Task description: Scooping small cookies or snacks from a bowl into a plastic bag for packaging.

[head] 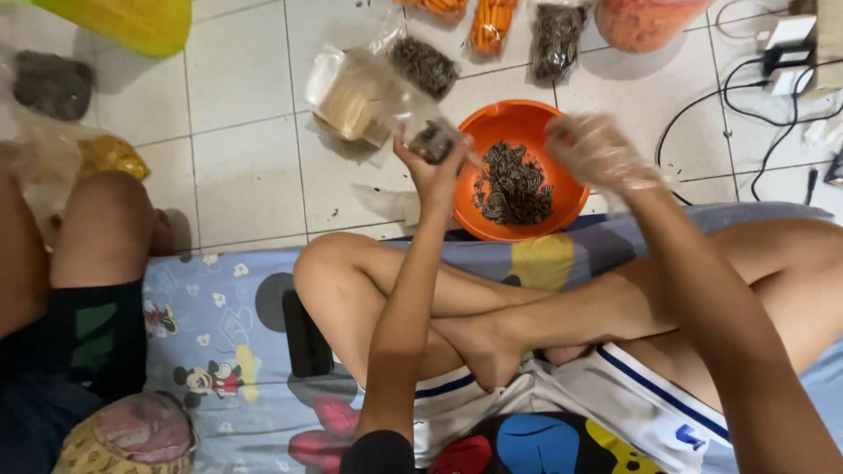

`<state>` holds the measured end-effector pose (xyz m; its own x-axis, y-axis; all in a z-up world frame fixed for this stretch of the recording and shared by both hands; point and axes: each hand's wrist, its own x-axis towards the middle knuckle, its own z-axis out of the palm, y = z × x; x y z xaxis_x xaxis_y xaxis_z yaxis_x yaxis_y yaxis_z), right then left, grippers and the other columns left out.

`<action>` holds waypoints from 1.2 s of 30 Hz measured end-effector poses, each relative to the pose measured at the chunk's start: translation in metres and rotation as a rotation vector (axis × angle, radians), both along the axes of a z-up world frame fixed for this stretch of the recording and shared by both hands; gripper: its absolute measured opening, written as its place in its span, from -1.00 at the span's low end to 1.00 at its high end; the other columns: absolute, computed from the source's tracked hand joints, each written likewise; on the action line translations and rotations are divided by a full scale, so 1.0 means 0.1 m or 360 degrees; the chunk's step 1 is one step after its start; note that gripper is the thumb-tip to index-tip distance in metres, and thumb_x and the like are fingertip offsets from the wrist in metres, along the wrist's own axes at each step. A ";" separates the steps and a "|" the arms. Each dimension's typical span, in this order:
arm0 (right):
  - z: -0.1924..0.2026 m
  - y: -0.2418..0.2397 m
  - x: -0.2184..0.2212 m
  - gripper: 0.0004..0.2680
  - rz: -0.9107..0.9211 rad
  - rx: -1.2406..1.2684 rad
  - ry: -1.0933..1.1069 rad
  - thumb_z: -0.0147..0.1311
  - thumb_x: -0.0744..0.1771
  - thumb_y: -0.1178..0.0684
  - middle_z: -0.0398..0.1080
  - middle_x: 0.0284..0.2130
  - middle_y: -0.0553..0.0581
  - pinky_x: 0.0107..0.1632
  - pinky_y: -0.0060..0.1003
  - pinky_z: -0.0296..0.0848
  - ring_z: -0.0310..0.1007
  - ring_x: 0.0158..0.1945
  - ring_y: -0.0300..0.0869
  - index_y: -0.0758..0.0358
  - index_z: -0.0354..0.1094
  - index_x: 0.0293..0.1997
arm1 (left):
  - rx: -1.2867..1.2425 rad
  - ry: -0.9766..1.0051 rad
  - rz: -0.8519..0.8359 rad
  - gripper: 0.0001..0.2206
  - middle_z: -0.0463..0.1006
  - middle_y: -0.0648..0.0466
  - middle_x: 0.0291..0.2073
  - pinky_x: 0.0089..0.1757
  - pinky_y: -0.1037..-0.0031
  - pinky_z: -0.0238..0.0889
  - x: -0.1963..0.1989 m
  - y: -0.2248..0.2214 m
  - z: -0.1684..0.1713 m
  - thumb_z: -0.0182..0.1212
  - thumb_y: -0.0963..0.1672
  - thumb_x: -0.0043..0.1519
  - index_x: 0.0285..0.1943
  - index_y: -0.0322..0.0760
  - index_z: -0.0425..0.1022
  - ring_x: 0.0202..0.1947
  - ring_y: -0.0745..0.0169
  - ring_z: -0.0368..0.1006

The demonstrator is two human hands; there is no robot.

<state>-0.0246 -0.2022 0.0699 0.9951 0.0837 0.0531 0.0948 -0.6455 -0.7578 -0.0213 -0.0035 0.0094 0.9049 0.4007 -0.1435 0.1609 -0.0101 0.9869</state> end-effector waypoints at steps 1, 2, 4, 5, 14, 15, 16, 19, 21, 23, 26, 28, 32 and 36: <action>-0.22 -0.01 0.10 -0.83 0.0201 -0.0423 0.0355 -0.02 0.27 0.11 0.43 -0.35 0.34 -0.23 -0.06 0.41 0.45 -0.29 0.12 0.27 0.40 -0.12 | 0.0065 0.0008 0.0010 0.01 0.15 -0.25 0.15 0.17 0.05 -0.09 -0.01 0.01 0.07 0.51 0.02 -0.24 0.33 -0.02 -0.22 0.21 -0.22 0.10; -0.45 -0.01 0.19 -0.81 0.0398 -0.0845 0.0712 -0.04 0.28 0.03 0.46 -0.38 0.27 -0.15 -0.13 0.46 0.48 -0.26 0.07 0.16 0.41 -0.09 | 0.0131 0.0017 0.0019 0.00 0.13 -0.29 0.16 0.18 0.02 -0.12 -0.02 0.03 0.14 0.49 0.03 -0.21 0.32 -0.04 -0.24 0.22 -0.25 0.08; -0.96 0.04 0.08 -0.80 0.0586 -0.1214 0.0672 -0.06 0.25 -0.01 0.48 -0.36 0.08 -0.13 -0.26 0.43 0.49 -0.25 -0.09 0.04 0.41 -0.09 | 0.0369 -0.0080 -0.0028 -0.03 0.16 -0.30 0.14 0.16 0.00 -0.08 -0.02 0.05 0.17 0.47 -0.05 -0.23 0.33 -0.10 -0.16 0.20 -0.29 0.10; -1.22 0.07 0.05 -0.78 0.0768 -0.1575 0.0595 -0.08 0.23 -0.05 0.50 -0.34 -0.11 -0.11 -0.40 0.41 0.48 -0.24 -0.25 -0.08 0.40 -0.09 | 0.0615 -0.0203 -0.0076 -0.06 0.18 -0.32 0.12 0.15 -0.03 -0.03 0.00 0.07 0.19 0.45 -0.13 -0.26 0.33 -0.15 -0.09 0.19 -0.34 0.11; -1.03 0.33 0.04 -0.60 0.0870 -0.1266 0.1167 0.04 0.22 -0.11 0.35 -0.20 0.29 -0.09 -0.09 0.39 0.38 -0.14 0.09 0.09 0.02 0.10 | 0.0462 -0.0216 -0.0206 -0.09 0.25 -0.17 0.05 0.03 0.22 0.27 0.11 0.07 0.08 0.43 -0.05 -0.14 0.30 -0.21 -0.18 0.09 -0.04 0.24; -1.04 0.35 0.03 -0.60 0.0875 -0.1268 0.1183 0.04 0.22 -0.11 0.35 -0.20 0.29 -0.09 -0.09 0.39 0.38 -0.14 0.09 0.09 0.02 0.10 | 0.0456 -0.0201 -0.0207 -0.09 0.25 -0.17 0.05 0.03 0.22 0.27 0.12 0.07 0.07 0.43 -0.05 -0.14 0.30 -0.21 -0.18 0.09 -0.04 0.24; -1.06 0.37 0.03 -0.55 0.0968 -0.1341 0.1166 -0.06 0.25 -0.14 0.31 -0.16 0.30 -0.10 -0.13 0.40 0.36 -0.12 0.06 0.03 -0.14 0.23 | 0.0474 -0.0242 -0.0188 -0.11 0.24 -0.18 0.07 0.04 0.23 0.25 0.14 0.07 0.07 0.42 -0.05 -0.14 0.30 -0.20 -0.16 0.09 -0.04 0.25; -1.20 0.35 0.04 -0.58 0.1067 -0.1368 0.1109 -0.12 0.28 -0.17 0.29 -0.17 0.29 -0.12 -0.16 0.41 0.36 -0.13 0.03 0.00 -0.11 0.24 | 0.0480 -0.0284 -0.0200 -0.12 0.23 -0.16 0.08 0.04 0.27 0.29 0.19 0.05 0.01 0.42 -0.05 -0.12 0.31 -0.18 -0.16 0.09 0.01 0.26; -1.25 0.35 0.06 -0.65 0.1075 -0.1326 0.1071 -0.08 0.27 -0.16 0.32 -0.22 0.26 -0.14 -0.16 0.40 0.36 -0.17 0.03 0.04 0.08 0.14 | 0.0466 -0.0283 -0.0226 -0.10 0.23 -0.13 0.07 0.03 0.29 0.34 0.21 0.05 -0.02 0.43 -0.05 -0.11 0.32 -0.16 -0.18 0.08 0.06 0.26; -1.23 0.39 0.10 -0.82 0.1017 -0.1287 0.1219 -0.13 0.32 0.03 0.36 -0.30 0.13 -0.20 -0.32 0.43 0.36 -0.28 -0.12 0.08 0.23 0.01 | 0.0462 -0.0357 -0.0211 -0.13 0.28 -0.09 0.01 0.01 0.31 0.33 0.21 0.07 0.00 0.42 -0.06 -0.10 0.32 -0.13 -0.16 0.03 0.07 0.29; -1.32 0.31 0.19 -0.83 0.0742 -0.1106 0.1293 -0.18 0.32 0.22 0.39 -0.36 0.04 -0.47 -0.53 0.41 0.35 -0.47 -0.29 0.08 0.37 -0.18 | 0.0307 -0.0183 -0.0280 -0.08 0.23 -0.17 0.08 0.01 0.31 0.39 0.22 0.06 0.02 0.42 -0.03 -0.12 0.33 -0.12 -0.21 0.09 0.03 0.25; -1.01 0.40 0.26 -0.83 0.0707 -0.1170 0.1309 -0.14 0.31 0.05 0.36 -0.18 0.02 -0.35 -0.43 0.43 0.37 -0.29 -0.24 -0.06 0.31 -0.05 | 0.0319 -0.0183 -0.0266 -0.08 0.25 -0.15 0.06 -0.02 0.33 0.42 0.23 0.05 0.00 0.42 -0.01 -0.13 0.34 -0.12 -0.21 0.06 0.05 0.28; -0.60 0.64 0.30 -0.55 0.0995 -0.1795 0.1182 -0.21 0.28 -0.32 0.23 0.07 0.15 -0.14 -0.26 0.49 0.37 -0.03 -0.09 -0.31 -0.16 0.32 | 0.0420 -0.0190 -0.0225 -0.05 0.28 -0.11 0.06 -0.09 0.38 0.47 0.26 0.02 -0.11 0.42 0.02 -0.15 0.35 -0.08 -0.21 0.04 0.09 0.31; -0.98 0.71 0.28 -0.68 0.1099 -0.1697 0.0952 -0.24 0.33 -0.19 0.34 -0.22 0.17 -0.26 -0.18 0.48 0.40 -0.19 -0.03 -0.08 0.05 0.20 | 0.0450 -0.0374 -0.0205 -0.10 0.27 -0.04 0.07 -0.03 0.35 0.41 0.25 0.04 -0.11 0.41 0.04 -0.10 0.35 -0.10 -0.16 0.08 0.09 0.29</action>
